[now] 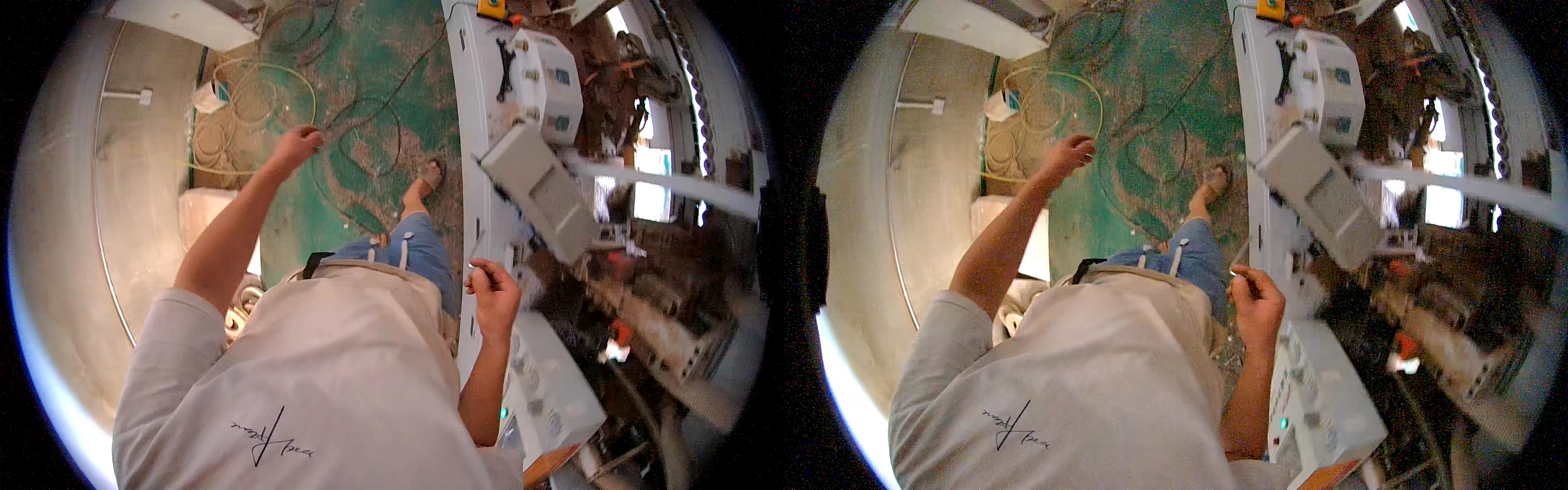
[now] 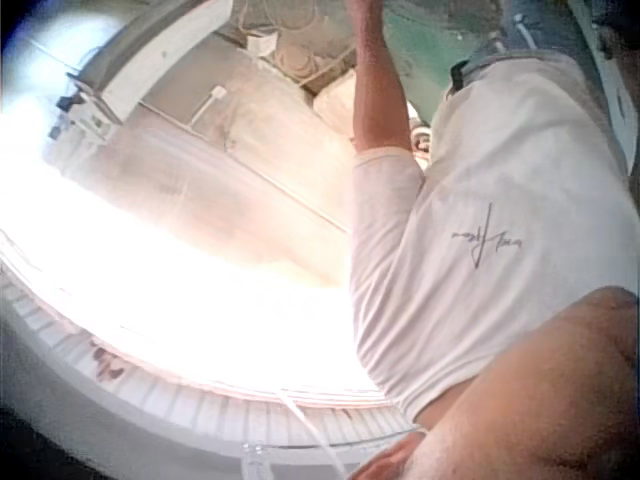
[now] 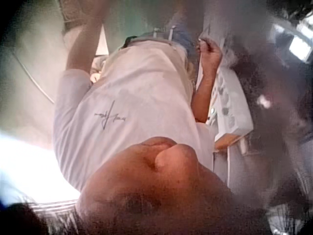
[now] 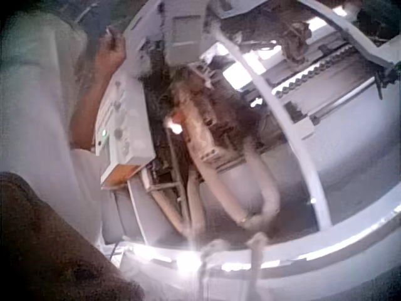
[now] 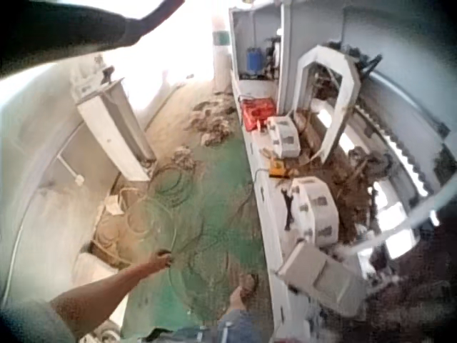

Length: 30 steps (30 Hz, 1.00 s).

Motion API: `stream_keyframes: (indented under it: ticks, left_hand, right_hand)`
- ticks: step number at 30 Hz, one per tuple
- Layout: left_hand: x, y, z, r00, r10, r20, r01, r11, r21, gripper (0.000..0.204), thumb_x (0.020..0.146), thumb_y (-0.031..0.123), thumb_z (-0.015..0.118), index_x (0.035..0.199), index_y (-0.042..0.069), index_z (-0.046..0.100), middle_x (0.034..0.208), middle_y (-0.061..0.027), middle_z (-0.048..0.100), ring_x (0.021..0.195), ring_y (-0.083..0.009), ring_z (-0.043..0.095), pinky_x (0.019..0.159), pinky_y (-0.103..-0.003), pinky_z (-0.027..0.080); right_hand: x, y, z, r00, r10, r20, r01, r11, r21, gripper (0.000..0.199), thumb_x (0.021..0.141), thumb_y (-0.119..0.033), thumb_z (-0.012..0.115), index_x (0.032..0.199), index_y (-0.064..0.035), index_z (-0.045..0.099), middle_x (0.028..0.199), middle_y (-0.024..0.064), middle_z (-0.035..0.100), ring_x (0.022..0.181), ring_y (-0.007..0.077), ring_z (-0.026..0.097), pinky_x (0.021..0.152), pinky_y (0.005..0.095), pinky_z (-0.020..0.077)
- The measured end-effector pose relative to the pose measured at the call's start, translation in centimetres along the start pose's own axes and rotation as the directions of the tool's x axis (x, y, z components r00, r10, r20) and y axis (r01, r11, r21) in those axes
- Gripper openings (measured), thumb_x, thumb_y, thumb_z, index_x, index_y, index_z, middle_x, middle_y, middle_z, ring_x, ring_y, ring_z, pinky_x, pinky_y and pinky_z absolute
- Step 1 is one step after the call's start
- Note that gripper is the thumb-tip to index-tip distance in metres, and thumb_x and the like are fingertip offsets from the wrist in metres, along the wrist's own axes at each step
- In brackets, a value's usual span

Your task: The person picks up wood panels from a roller conveyor and stacks them onto a table.

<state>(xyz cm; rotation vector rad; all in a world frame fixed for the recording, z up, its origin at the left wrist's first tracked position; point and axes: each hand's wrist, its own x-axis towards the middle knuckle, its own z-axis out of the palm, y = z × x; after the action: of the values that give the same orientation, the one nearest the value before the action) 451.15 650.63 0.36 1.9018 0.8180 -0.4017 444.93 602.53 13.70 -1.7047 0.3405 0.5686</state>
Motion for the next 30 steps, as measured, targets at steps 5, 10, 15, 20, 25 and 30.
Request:
stream_keyframes:
  ticks: [5,10,15,20,25,30]
  left_hand:
    - [12.1,14.2,9.4,0.946,0.071,0.318,-0.179,0.929,0.324,0.038,0.092,0.03,0.06,0.115,0.001,0.069,0.104,-0.0163,0.072,0.092,-0.0303,0.069,0.084,-0.043,0.052]
    - [23.7,29.7,19.5,0.866,0.347,0.36,-0.494,0.707,0.507,0.035,0.088,0.028,0.057,0.1,-0.002,0.071,0.099,-0.0239,0.07,0.095,-0.044,0.066,0.083,-0.05,0.053]
    - [36.8,40.6,29.5,0.763,0.578,0.29,-0.612,0.5,0.613,0.027,0.085,0.022,0.056,0.088,0.001,0.072,0.099,-0.0247,0.07,0.094,-0.0404,0.069,0.083,-0.049,0.055]
    - [45.8,43.9,36.7,0.694,0.278,0.665,-0.7,0.042,0.713,0.032,0.09,0.028,0.059,0.112,0.01,0.073,0.114,-0.0154,0.071,0.11,-0.0335,0.067,0.087,-0.042,0.056]
    - [54.3,41.6,38.0,0.636,0.254,0.729,-0.743,-0.056,0.667,0.035,0.089,0.033,0.061,0.112,0.009,0.073,0.116,-0.0163,0.07,0.11,-0.0343,0.066,0.086,-0.045,0.056]
    - [42.9,48.8,32.5,0.686,0.288,0.668,-0.727,0.287,0.624,0.037,0.089,0.033,0.061,0.116,0.009,0.069,0.103,-0.0206,0.071,0.098,-0.0373,0.068,0.08,-0.046,0.055]
  right_hand:
    - [11.8,-7.0,0.5,0.992,-0.122,0.046,0.13,0.95,-0.283,0.02,0.094,-0.011,0.066,0.109,0.0008,0.069,0.09,0.0058,0.067,0.075,0.0128,0.064,0.068,0.0267,0.0511]
    - [16.9,-13.5,0.0,0.961,-0.108,-0.254,0.044,0.969,-0.245,0.017,0.092,-0.011,0.067,0.107,-0.0011,0.069,0.092,0.0065,0.067,0.077,0.0143,0.063,0.07,0.0275,0.0515]
    - [20.2,-17.6,2.3,0.879,0.048,-0.475,-0.164,0.965,-0.206,0.009,0.087,-0.006,0.07,0.095,-0.0022,0.066,0.089,0.0082,0.065,0.08,0.0184,0.064,0.072,0.0311,0.0526]
    - [20.1,-21.7,9.2,0.719,0.362,-0.593,-0.413,0.909,0.054,0.014,0.085,-0.007,0.073,0.097,-0.0037,0.066,0.088,0.0104,0.067,0.081,0.0218,0.067,0.076,0.0327,0.0537]
    - [23.3,-26.6,12.1,0.59,0.405,-0.698,-0.364,0.906,0.218,0.014,0.087,-0.008,0.073,0.097,-0.0016,0.066,0.091,0.0119,0.07,0.083,0.0225,0.069,0.077,0.033,0.0544]
    - [26.6,-30.6,11.4,0.486,0.382,-0.786,-0.232,0.923,0.306,0.016,0.092,-0.005,0.066,0.106,0.0009,0.063,0.093,0.014,0.072,0.084,0.0215,0.072,0.074,0.0312,0.0564]
